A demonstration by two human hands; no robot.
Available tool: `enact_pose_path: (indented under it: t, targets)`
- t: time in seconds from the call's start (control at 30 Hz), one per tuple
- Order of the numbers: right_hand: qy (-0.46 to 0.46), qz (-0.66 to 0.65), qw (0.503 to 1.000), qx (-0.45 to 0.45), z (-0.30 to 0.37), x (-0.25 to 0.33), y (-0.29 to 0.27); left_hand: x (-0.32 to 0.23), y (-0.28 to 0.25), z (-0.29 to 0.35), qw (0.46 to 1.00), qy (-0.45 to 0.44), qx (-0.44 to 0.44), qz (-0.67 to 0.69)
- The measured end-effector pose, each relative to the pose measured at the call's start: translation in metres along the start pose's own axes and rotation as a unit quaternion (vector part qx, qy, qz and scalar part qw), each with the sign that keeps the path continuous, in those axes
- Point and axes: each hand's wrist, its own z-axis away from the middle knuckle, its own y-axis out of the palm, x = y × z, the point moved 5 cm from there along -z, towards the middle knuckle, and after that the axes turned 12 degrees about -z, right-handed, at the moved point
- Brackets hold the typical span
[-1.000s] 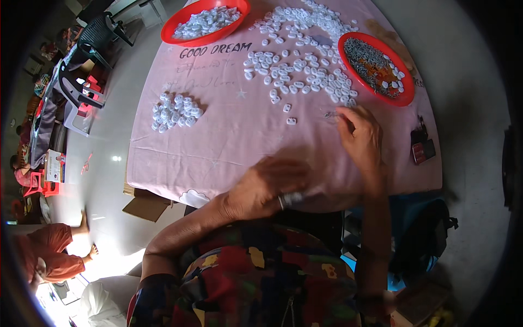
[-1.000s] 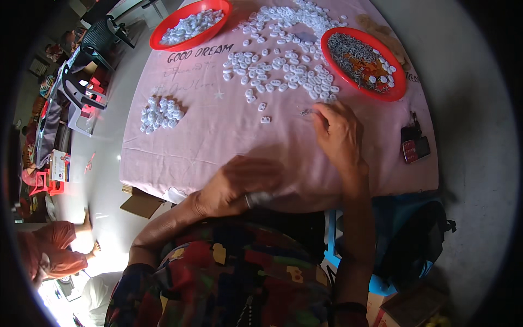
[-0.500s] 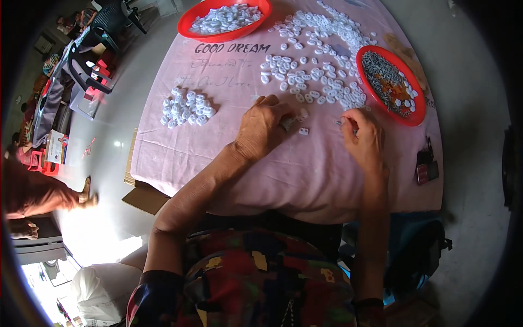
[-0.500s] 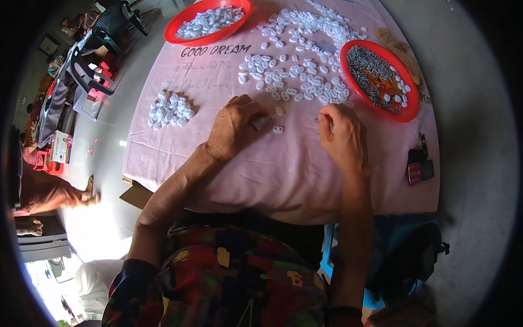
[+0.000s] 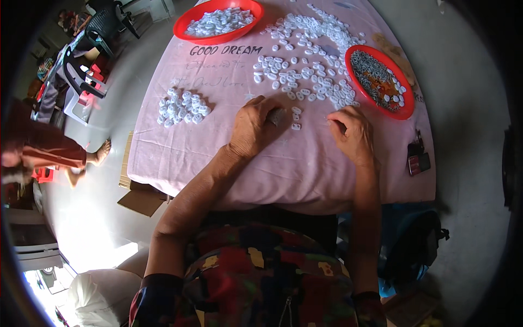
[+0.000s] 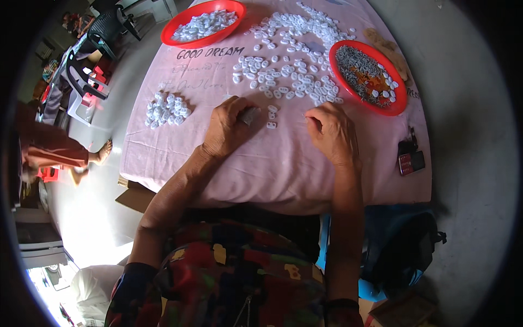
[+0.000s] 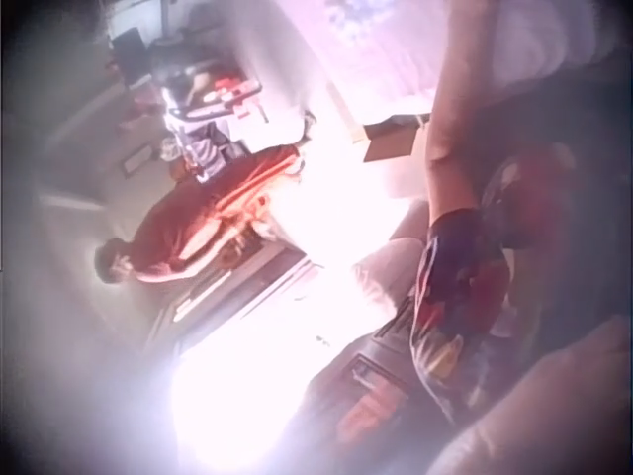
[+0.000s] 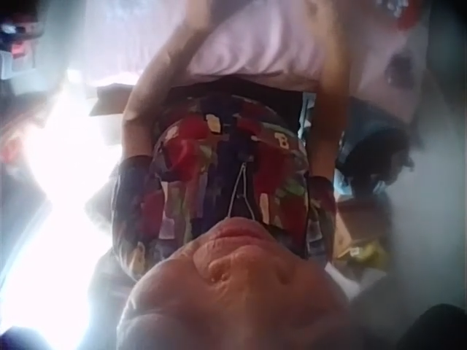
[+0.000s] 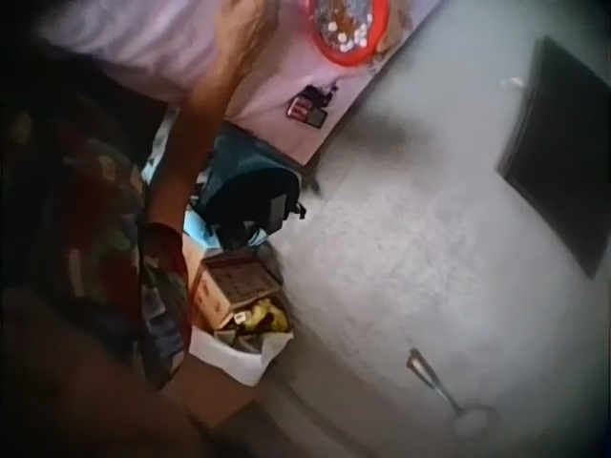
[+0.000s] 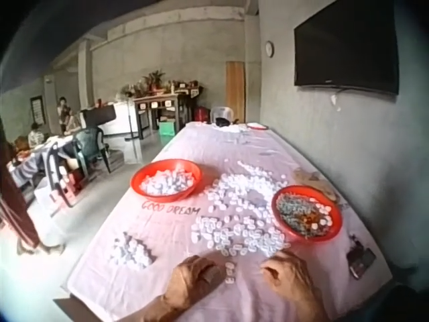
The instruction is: The person assembles small plastic toggles by picking up metal springs from a tray and inserting them into the plastic pieces by hand.
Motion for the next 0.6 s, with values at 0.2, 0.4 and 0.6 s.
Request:
enact_pose_path:
  t: [0.2,0.4,0.6]
  targets:
    - [0.010,-0.042,0.999,-0.034,0.003,-0.010,-0.004,0.005,-0.004,0.002,0.995,-0.055,-0.010,0.080]
    - [0.094,-0.092,0.990,-0.057,0.014,-0.026,-0.019,0.010,0.001,0.002,0.989,-0.074,0.003,0.131]
    - [0.003,-0.023,0.999,-0.049,0.018,-0.008,-0.025,0.020,0.012,0.010,0.977,-0.118,0.057,0.170]
